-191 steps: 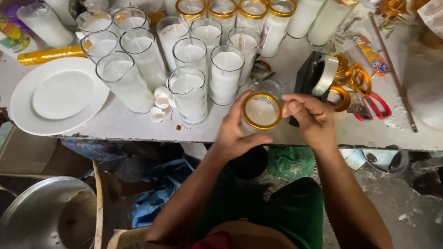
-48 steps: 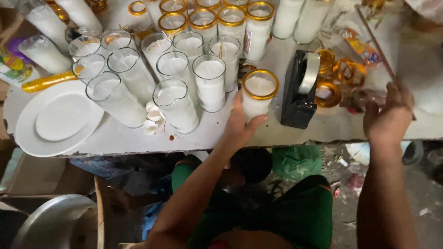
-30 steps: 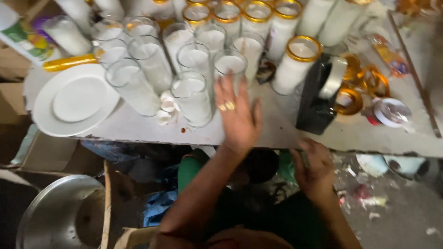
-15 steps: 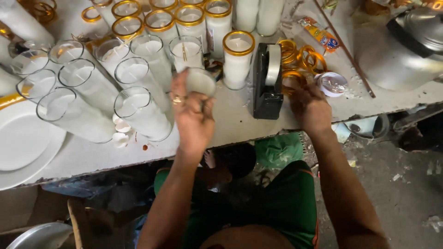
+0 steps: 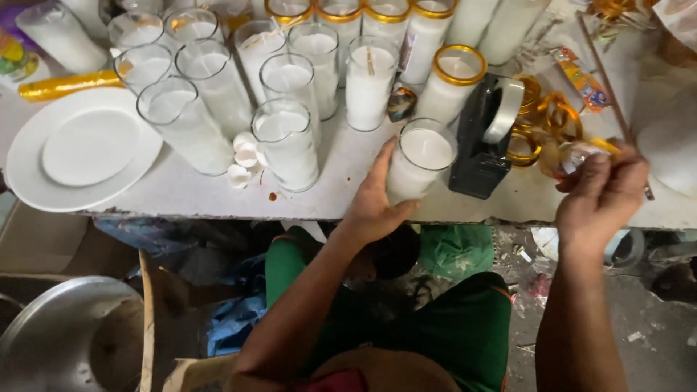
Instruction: The person is placing gold lids onto glass jars filled with white candle wax and organizing them on a workspace.
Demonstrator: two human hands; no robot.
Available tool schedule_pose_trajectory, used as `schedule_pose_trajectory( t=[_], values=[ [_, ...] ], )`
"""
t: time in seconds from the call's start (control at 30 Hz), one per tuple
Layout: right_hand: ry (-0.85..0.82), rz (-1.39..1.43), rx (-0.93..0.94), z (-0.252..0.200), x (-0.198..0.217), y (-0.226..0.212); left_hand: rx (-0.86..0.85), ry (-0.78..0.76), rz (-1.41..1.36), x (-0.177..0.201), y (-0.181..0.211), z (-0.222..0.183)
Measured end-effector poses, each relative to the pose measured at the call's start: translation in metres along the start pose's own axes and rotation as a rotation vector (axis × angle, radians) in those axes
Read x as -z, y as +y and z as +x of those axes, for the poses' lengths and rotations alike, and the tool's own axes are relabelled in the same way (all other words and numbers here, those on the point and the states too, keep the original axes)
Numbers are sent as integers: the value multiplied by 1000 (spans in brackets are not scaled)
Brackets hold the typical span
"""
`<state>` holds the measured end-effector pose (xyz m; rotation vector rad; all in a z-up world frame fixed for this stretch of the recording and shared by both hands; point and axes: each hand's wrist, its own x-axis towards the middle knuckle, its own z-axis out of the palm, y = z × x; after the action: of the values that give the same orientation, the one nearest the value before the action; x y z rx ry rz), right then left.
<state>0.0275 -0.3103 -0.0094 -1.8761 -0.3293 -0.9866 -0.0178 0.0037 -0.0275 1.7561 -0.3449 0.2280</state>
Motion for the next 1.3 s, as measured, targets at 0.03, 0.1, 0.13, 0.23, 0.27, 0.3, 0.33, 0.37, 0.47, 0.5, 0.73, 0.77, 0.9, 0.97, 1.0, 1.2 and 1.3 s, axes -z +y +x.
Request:
schedule_pose_trajectory(
  t=[0.03, 0.1, 0.13, 0.23, 0.27, 0.3, 0.33, 0.37, 0.47, 0.5, 0.73, 0.77, 0.9, 0.97, 1.0, 1.2, 1.3],
  values=[
    [-17, -97, 104, 4, 1, -17, 39, 10, -31, -1, 0, -1],
    [-39, -196, 207, 7, -1, -41, 80, 19, -65, -1, -3, 1],
    [-122, -79, 30, 5, -3, -48, 140, -11, -31, 0, -5, 3],
    [-275, 143, -149, -6, -12, -56, 199, -8, -41, 0, -10, 3],
    [-332, 239, -152, -11, -15, -57, 192, 20, -89, -1, -12, 3],
    [-334, 244, -149, -15, -16, -64, 190, 25, -85, 1, 2, -4],
    [-347, 344, -232, -19, -17, -71, 297, 47, -171, 2, 16, -10],
    [-359, 443, -323, -24, -18, -78, 409, 66, -257, 4, 29, -18],
    [-397, 511, -504, -29, -17, -85, 332, 186, -840, -9, 7, -47],
    [-408, 519, -508, -34, -22, -81, 335, 199, -835, -6, 15, -54],
    [-486, 483, -425, -59, -56, -85, -113, 119, 40, 7, -64, -124],
    [-531, 429, -352, -61, -59, -89, 213, 92, -12, 5, -67, -128],
    [-879, 59, -254, -61, -60, -144, 165, 141, -13, 7, -63, -131],
    [-948, 289, -51, -71, -67, -149, 611, 362, -603, 11, -14, -109],
    [-945, 288, -48, -61, -87, -137, 607, 360, -603, 13, -2, -104],
    [-468, 159, -84, -48, -107, -86, 730, 391, -847, 16, -9, -95],
    [-818, 239, 35, -63, -92, -117, 745, 338, -921, 13, -5, -106]
  ],
)
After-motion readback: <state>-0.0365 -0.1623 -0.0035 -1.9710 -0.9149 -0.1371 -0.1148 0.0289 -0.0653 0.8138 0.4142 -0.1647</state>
